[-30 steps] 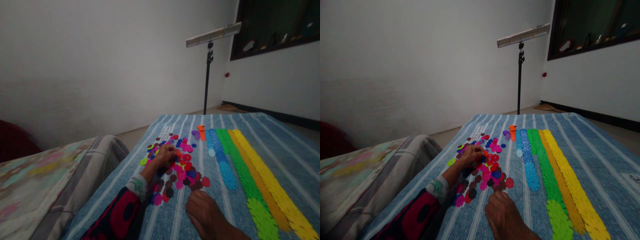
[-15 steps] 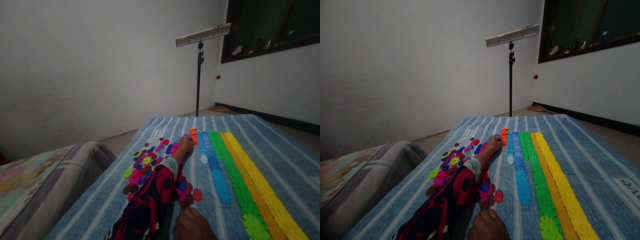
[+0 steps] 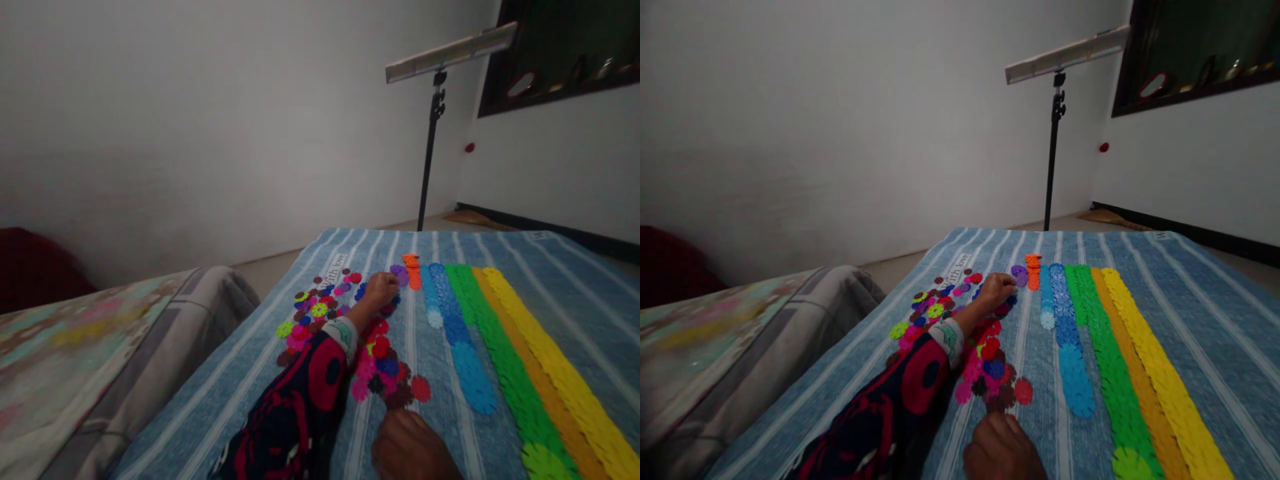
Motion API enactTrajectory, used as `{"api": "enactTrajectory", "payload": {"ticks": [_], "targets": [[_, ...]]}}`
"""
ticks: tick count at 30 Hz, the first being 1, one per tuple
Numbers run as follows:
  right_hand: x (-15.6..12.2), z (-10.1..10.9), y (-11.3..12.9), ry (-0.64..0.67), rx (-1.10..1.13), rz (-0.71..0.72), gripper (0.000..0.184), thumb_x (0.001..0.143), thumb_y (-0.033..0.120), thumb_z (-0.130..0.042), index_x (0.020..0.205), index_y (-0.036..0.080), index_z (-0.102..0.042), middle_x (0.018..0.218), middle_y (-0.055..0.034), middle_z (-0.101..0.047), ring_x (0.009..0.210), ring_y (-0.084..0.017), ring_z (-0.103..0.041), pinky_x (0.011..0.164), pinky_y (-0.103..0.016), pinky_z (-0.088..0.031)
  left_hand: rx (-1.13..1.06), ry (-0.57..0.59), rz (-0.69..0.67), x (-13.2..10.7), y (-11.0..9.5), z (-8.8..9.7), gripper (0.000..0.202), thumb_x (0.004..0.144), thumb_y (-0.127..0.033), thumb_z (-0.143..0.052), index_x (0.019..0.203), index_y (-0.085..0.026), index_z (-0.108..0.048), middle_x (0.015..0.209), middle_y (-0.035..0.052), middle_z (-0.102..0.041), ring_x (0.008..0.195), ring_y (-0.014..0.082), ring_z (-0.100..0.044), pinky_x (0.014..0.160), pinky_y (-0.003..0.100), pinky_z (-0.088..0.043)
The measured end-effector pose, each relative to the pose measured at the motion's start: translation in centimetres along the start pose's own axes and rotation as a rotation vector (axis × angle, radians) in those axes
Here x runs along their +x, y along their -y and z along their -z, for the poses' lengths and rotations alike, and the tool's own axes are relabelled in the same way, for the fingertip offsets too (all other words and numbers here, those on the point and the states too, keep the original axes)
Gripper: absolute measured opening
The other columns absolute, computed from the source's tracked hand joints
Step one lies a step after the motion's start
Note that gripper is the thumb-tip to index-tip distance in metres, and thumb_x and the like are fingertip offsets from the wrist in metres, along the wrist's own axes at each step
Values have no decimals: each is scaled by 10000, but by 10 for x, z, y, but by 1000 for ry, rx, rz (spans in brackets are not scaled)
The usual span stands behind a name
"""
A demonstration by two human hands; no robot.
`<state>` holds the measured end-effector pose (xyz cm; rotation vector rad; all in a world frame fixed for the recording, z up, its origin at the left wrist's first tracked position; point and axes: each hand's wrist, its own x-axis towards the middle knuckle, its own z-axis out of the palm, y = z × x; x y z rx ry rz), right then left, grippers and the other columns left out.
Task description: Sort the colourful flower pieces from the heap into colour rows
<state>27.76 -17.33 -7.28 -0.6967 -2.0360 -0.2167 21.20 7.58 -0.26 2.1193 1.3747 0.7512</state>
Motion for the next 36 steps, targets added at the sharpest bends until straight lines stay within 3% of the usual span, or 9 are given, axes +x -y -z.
{"api": "enactTrajectory", "payload": {"ticks": [5, 9, 13, 19, 24, 28, 31, 36], "targets": [[8, 20, 8, 71, 139, -94, 271, 928, 98, -364, 708, 198, -486, 654, -9, -503, 624, -157, -449, 587, -296, -289, 64, 22, 13, -53, 41, 65, 182, 689, -139, -578, 754, -140, -748, 680, 7, -673, 658, 139, -587, 645, 230, -439], [11, 33, 12, 195, 197, -116, 229, 926, 90, -392, 751, 196, -495, 713, -20, -527, 670, -164, -473, 610, -297, -307, -32, -81, 157, -100, 78, 118, 154, 703, -177, -595, 754, -121, -729, 677, 21, -677, 640, 136, -592, 619, 232, -447], [9, 36, 12, 244, 194, -126, 224, 927, 66, -397, 778, 194, -506, 729, -24, -531, 688, -170, -481, 629, -300, -326, -91, -266, 256, -135, 100, 145, 121, 677, -192, -618, 714, -129, -713, 641, 19, -669, 607, 136, -592, 606, 238, -462], [6, 38, 12, 285, 192, -133, 202, 932, 57, -413, 834, 183, -537, 753, -36, -552, 721, -184, -491, 660, -310, -345, -125, -443, 258, -162, 102, 134, 175, 688, -264, -623, 768, -149, -727, 717, 37, -711, 708, 186, -652, 703, 294, -506], [6, 41, 11, 297, 212, -131, 177, 940, 67, -427, 854, 178, -535, 767, -39, -555, 735, -185, -494, 677, -317, -356, 81, -446, 140, -169, 97, 128, 221, 774, -232, -542, 860, -166, -735, 916, 71, -736, 879, 213, -663, 872, 346, -504], [7, 43, 13, 293, 188, -143, 168, 947, 102, -448, 824, 188, -524, 750, -29, -543, 719, -181, -492, 672, -319, -357, 304, -367, 25, -171, 89, 124, 272, 801, -208, -544, 1020, -180, -704, 1086, 89, -704, 1047, 236, -619, 979, 391, -465], [7, 43, 14, 287, 182, -145, 168, 949, 117, -454, 816, 192, -522, 747, -25, -542, 719, -179, -497, 675, -319, -363, 440, -269, -42, -173, 78, 115, 351, 838, -292, -581, 1170, -189, -633, 1227, 105, -639, 1183, 258, -544, 1043, 426, -413], [8, 44, 14, 301, 181, -154, 168, 952, 121, -452, 820, 190, -529, 748, -29, -550, 721, -182, -507, 673, -322, -366, 579, -43, -62, -178, 56, 101, 387, 897, -404, -551, 1214, -181, -568, 1262, 128, -600, 1189, 271, -532, 1035, 458, -387]]}}
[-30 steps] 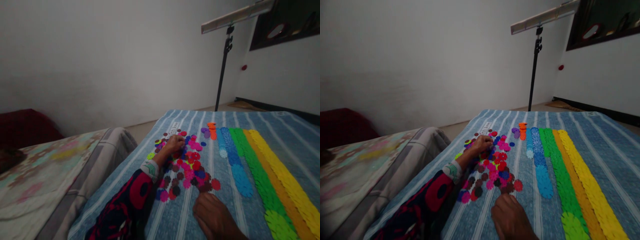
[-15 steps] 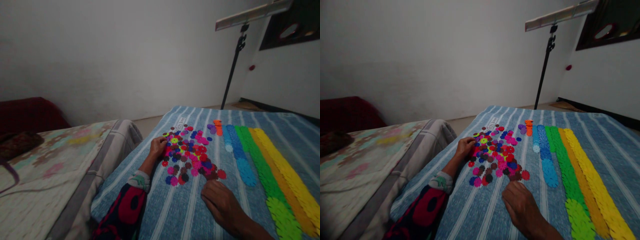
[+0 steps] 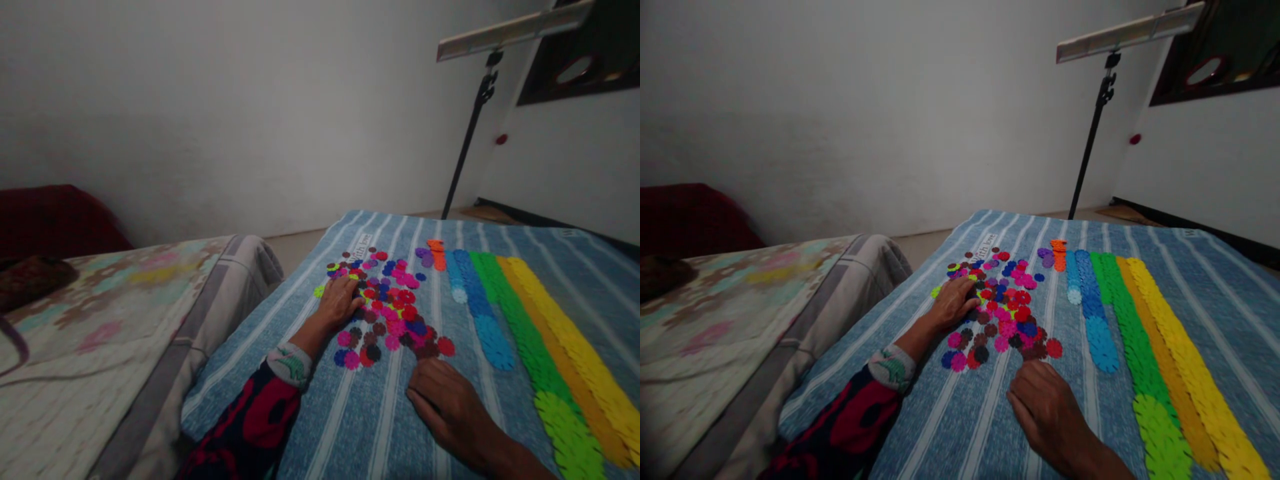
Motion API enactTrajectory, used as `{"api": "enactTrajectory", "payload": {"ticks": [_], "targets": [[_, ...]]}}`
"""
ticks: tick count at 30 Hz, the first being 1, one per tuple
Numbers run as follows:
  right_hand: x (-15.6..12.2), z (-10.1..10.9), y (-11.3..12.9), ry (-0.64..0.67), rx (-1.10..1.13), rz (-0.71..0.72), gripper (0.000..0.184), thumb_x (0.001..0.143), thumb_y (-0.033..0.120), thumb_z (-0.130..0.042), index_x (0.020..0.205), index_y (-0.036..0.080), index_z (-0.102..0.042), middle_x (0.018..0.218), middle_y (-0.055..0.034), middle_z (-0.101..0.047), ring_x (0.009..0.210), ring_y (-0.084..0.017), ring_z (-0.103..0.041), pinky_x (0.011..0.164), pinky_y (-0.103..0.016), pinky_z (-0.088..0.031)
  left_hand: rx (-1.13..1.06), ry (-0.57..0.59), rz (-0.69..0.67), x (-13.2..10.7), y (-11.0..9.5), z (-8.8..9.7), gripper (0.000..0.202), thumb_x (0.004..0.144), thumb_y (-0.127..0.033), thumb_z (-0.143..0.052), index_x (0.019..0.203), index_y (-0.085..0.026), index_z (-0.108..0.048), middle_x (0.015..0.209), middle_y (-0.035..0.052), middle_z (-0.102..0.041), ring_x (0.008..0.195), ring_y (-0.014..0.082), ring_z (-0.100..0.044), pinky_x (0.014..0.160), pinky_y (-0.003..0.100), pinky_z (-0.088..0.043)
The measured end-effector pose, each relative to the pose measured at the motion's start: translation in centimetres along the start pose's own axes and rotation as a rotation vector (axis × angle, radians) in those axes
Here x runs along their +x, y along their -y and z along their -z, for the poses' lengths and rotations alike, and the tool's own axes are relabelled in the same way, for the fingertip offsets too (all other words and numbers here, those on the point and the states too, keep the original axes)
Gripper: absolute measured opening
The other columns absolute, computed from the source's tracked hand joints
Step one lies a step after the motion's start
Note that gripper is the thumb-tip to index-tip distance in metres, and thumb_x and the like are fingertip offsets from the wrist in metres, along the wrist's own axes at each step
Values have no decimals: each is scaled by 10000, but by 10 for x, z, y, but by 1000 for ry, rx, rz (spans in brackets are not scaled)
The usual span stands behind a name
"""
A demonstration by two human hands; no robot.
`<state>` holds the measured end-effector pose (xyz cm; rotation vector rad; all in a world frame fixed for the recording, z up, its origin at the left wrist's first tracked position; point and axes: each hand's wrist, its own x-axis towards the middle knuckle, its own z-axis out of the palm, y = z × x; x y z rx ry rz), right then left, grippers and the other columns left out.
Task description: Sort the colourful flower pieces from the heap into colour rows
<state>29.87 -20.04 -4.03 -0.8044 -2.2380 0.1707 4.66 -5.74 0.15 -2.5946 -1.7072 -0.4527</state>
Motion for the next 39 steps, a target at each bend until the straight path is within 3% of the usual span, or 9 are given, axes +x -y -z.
{"api": "enactTrajectory", "payload": {"ticks": [5, 10, 15, 19, 26, 32, 39], "targets": [[-1, -2, -1, 8, -14, 2, 180, 946, 104, -448, 807, 189, -522, 739, -30, -545, 712, -182, -508, 662, -320, -365, -14, 108, -119, -10, -20, 3, 364, 940, -401, -476, 1225, -187, -548, 1339, 125, -555, 1222, 258, -519, 1011, 421, -402], [-3, -5, -3, -1, -26, 20, 177, 940, 97, -444, 822, 194, -532, 742, -28, -548, 706, -182, -514, 656, -316, -367, 9, 107, -175, -23, -41, 2, 394, 954, -399, -440, 1278, -186, -516, 1411, 123, -505, 1275, 258, -477, 1029, 424, -392], [-2, -4, -2, -1, -20, 27, 181, 950, 92, -432, 839, 193, -534, 749, -28, -551, 707, -177, -510, 660, -314, -367, 57, 147, -154, -31, -60, 5, 393, 970, -391, -394, 1278, -179, -515, 1434, 124, -490, 1305, 284, -447, 1040, 487, -365], [-1, -4, -2, 8, -21, 23, 186, 957, 102, -426, 838, 191, -537, 752, -31, -553, 719, -181, -510, 664, -316, -366, 114, 198, -113, -33, -70, 11, 317, 958, -336, -410, 1171, -169, -575, 1306, 128, -577, 1171, 290, -539, 963, 486, -402], [-1, -3, -2, 22, -31, 12, 196, 955, 108, -431, 804, 188, -527, 753, -31, -546, 721, -180, -496, 665, -321, -359, 104, 167, -89, -30, -65, 10, 194, 918, -256, -462, 939, -157, -628, 985, 105, -657, 946, 240, -598, 864, 394, -429], [2, -1, -1, 28, -42, 16, 199, 950, 99, -426, 803, 182, -530, 760, -38, -551, 735, -183, -486, 670, -323, -362, 22, 10, -36, -18, -52, 4, 191, 911, -306, -493, 946, -170, -623, 1039, 113, -645, 971, 234, -579, 861, 356, -442], [2, -2, -1, 22, -67, 9, 201, 954, 115, -431, 791, 183, -528, 756, -36, -547, 732, -183, -482, 663, -322, -356, 124, 104, -5, -3, -56, 1, 231, 925, -271, -448, 948, -168, -654, 887, 112, -677, 903, 248, -609, 833, 378, -451]]}}
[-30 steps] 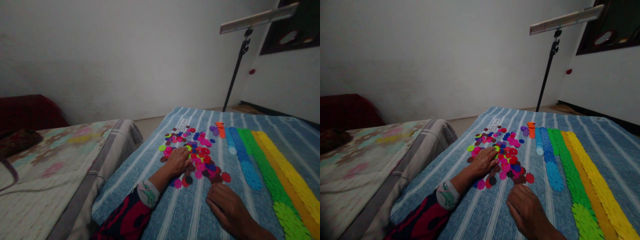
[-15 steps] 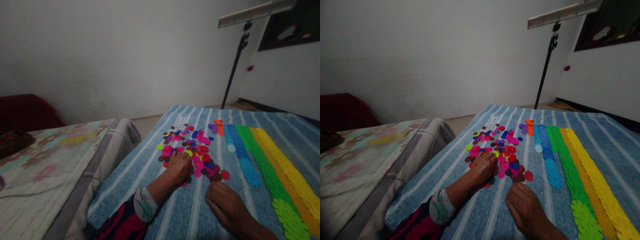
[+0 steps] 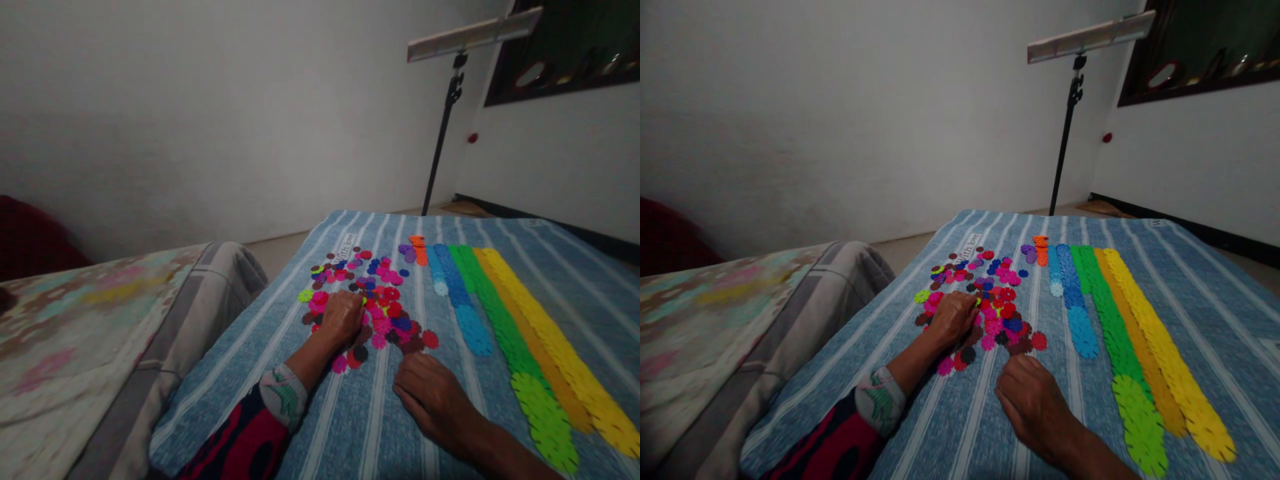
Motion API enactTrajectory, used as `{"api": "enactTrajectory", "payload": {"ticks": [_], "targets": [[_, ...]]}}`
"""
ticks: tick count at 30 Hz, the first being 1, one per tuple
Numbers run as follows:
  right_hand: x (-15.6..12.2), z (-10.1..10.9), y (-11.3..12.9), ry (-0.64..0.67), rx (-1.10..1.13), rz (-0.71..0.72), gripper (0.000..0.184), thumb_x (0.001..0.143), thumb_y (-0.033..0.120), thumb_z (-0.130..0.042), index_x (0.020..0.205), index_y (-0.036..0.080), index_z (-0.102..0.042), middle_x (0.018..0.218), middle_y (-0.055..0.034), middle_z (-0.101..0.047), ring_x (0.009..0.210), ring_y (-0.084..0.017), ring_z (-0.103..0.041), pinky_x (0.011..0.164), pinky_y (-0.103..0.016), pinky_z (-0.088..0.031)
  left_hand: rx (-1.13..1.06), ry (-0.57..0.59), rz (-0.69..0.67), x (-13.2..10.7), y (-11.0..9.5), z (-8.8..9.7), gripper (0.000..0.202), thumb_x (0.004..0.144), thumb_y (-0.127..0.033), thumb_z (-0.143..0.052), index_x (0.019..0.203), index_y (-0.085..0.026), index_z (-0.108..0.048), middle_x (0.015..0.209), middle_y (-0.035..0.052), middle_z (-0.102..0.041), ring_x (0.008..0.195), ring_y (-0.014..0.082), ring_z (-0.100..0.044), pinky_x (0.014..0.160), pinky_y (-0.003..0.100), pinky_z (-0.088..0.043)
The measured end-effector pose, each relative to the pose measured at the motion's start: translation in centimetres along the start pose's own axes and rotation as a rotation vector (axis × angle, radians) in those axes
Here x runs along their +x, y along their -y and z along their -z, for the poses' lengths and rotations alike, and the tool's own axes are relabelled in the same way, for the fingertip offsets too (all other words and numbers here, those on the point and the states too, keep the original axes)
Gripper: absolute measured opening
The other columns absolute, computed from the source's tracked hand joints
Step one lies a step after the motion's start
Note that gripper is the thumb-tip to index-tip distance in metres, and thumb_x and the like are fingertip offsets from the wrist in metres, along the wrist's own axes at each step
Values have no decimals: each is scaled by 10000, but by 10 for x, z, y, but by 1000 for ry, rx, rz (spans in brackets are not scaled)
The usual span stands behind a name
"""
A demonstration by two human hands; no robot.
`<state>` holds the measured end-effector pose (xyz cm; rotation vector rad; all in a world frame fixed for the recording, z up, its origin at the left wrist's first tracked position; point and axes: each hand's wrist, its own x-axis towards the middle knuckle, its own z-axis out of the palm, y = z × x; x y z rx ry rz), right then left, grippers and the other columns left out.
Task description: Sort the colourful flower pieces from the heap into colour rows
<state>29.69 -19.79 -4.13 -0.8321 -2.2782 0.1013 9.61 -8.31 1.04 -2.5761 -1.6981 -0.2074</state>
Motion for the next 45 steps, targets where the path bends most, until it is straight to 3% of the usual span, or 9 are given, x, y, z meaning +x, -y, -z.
{"api": "enactTrajectory", "payload": {"ticks": [5, 12, 18, 23, 31, 38, 45], "targets": [[0, -1, 0, -8, -6, 18, 200, 948, 99, -434, 793, 179, -532, 766, -41, -556, 735, -181, -489, 664, -318, -360, 2, -25, 17, -4, 2, -1, 302, 957, -250, -387, 950, -166, -678, 879, 112, -687, 879, 237, -616, 817, 372, -455], [0, 0, 0, -28, -13, 18, 211, 946, 102, -437, 783, 184, -542, 743, -37, -561, 712, -178, -508, 654, -320, -395, -116, -115, 38, -8, 8, -4, 181, 889, -179, -508, 874, -187, -688, 901, 83, -681, 910, 221, -596, 849, 354, -463], [3, 4, 0, -194, -37, -33, 198, 936, 75, -443, 953, 183, -608, 859, -72, -641, 842, -210, -607, 753, -365, -485, -261, -149, -127, -15, -2, -5, 228, 829, -80, -498, 911, -178, -687, 956, 88, -687, 963, 215, -593, 905, 354, -464], [3, 4, -3, -258, -78, -46, 256, 919, 68, -473, 1110, 185, -595, 987, -95, -675, 957, -240, -627, 834, -415, -515, -307, -149, -224, -19, -10, -4, 237, 886, -128, -455, 944, -189, -677, 916, 81, -683, 910, 199, -605, 853, 336, -475], [8, 7, -1, -218, -71, -71, 211, 918, 63, -447, 1003, 181, -600, 928, -92, -661, 905, -228, -616, 789, -392, -510, -473, -134, -161, -14, -9, -3, 185, 920, -249, -497, 914, -182, -669, 906, 50, -693, 848, 165, -627, 819, 283, -478], [9, 7, -3, -172, -41, -65, 196, 932, 75, -432, 909, 180, -597, 828, -65, -624, 792, -197, -579, 727, -342, -467, -530, -56, -251, 12, -18, -7, 235, 910, -225, -479, 745, -178, -640, 751, 16, -657, 742, 141, -597, 763, 255, -463], [8, 7, -3, -140, -31, -51, 200, 932, 59, -439, 869, 172, -591, 805, -61, -594, 778, -189, -550, 721, -328, -436, -259, -170, 59, 26, 4, -8, 205, 888, -186, -477, 846, -187, -678, 872, 65, -688, 883, 206, -611, 811, 317, -463]]}}
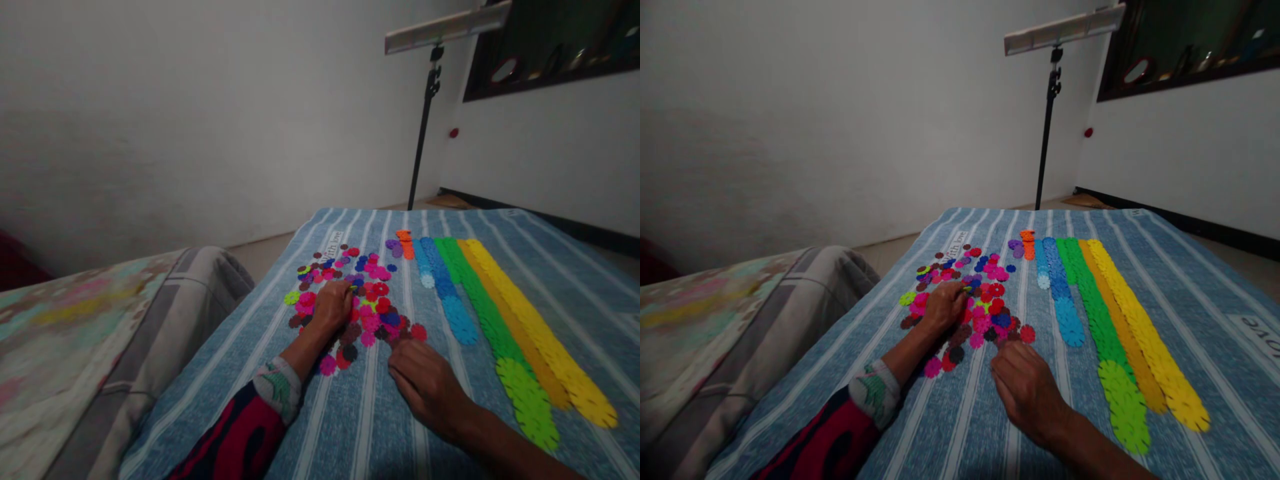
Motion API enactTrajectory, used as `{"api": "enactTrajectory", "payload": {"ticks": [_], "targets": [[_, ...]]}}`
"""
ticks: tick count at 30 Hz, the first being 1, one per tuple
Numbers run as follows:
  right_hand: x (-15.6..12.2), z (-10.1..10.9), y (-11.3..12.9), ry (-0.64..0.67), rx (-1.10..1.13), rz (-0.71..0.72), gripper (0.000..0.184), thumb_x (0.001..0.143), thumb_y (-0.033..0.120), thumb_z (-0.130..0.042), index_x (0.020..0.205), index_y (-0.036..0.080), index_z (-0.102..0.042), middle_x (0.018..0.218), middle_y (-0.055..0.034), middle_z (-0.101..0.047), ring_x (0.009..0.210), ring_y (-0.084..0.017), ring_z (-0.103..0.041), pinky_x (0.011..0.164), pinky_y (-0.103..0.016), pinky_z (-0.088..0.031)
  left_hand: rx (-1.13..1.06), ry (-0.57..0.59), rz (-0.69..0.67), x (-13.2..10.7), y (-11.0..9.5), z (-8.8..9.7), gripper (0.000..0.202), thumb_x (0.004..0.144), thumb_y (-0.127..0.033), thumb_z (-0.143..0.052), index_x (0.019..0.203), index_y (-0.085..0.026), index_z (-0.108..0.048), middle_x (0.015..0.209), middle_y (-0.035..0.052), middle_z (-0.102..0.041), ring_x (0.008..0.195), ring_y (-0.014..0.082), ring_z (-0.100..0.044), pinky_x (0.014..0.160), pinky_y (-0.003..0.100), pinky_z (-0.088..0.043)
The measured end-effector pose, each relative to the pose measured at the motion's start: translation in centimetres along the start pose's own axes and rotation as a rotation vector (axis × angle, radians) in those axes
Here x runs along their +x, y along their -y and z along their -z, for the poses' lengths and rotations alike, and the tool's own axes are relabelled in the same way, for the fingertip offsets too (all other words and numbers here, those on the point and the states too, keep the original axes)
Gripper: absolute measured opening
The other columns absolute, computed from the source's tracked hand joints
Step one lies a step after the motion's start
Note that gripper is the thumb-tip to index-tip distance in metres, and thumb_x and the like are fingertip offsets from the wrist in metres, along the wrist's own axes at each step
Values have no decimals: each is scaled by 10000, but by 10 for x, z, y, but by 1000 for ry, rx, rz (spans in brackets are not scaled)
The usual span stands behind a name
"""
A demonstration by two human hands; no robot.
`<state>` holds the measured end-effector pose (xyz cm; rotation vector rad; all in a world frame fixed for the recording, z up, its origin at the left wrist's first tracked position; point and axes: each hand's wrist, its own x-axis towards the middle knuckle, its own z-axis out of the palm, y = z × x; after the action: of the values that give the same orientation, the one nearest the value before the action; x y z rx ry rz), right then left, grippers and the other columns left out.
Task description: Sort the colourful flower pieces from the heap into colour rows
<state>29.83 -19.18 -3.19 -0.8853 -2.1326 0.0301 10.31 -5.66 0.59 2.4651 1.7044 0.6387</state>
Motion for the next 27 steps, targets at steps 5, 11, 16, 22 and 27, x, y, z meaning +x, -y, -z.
{"api": "enactTrajectory", "payload": {"ticks": [5, 11, 16, 22, 27], "targets": [[-1, -1, -1, 29, 16, -9, 222, 942, 79, -424, 832, 179, -588, 773, -51, -576, 760, -187, -526, 701, -329, -429, -124, 88, -234, -4, -12, -2, 211, 901, -222, -493, 787, -191, -668, 819, 38, -681, 826, 170, -604, 818, 287, -458], [-3, -3, -2, 29, 12, -11, 228, 933, 75, -419, 821, 173, -592, 776, -57, -568, 762, -188, -515, 704, -330, -420, 16, 90, -125, -4, -12, -1, 185, 878, -176, -493, 829, -177, -671, 853, 70, -681, 854, 208, -601, 786, 312, -448], [-3, -4, -3, 29, 21, -6, 204, 930, 83, -434, 817, 172, -578, 791, -63, -570, 774, -195, -496, 715, -337, -403, -28, 88, -211, -4, -12, 0, 191, 896, -208, -484, 802, -178, -647, 834, 55, -655, 847, 190, -574, 799, 300, -429], [1, -1, -3, 43, -20, -5, 196, 915, 93, -445, 786, 173, -570, 770, -62, -568, 774, -201, -492, 719, -335, -401, -137, 219, -260, -2, -19, 1, 278, 902, -242, -451, 637, -176, -497, 669, 1, -526, 657, 134, -471, 643, 254, -343], [5, 0, -4, 55, -80, -10, 224, 914, 104, -436, 747, 173, -568, 747, -62, -564, 762, -202, -481, 713, -332, -396, -178, 267, -216, 2, -14, 8, 271, 883, -251, -429, 621, -182, -446, 636, -17, -474, 626, 123, -454, 611, 246, -308]]}}
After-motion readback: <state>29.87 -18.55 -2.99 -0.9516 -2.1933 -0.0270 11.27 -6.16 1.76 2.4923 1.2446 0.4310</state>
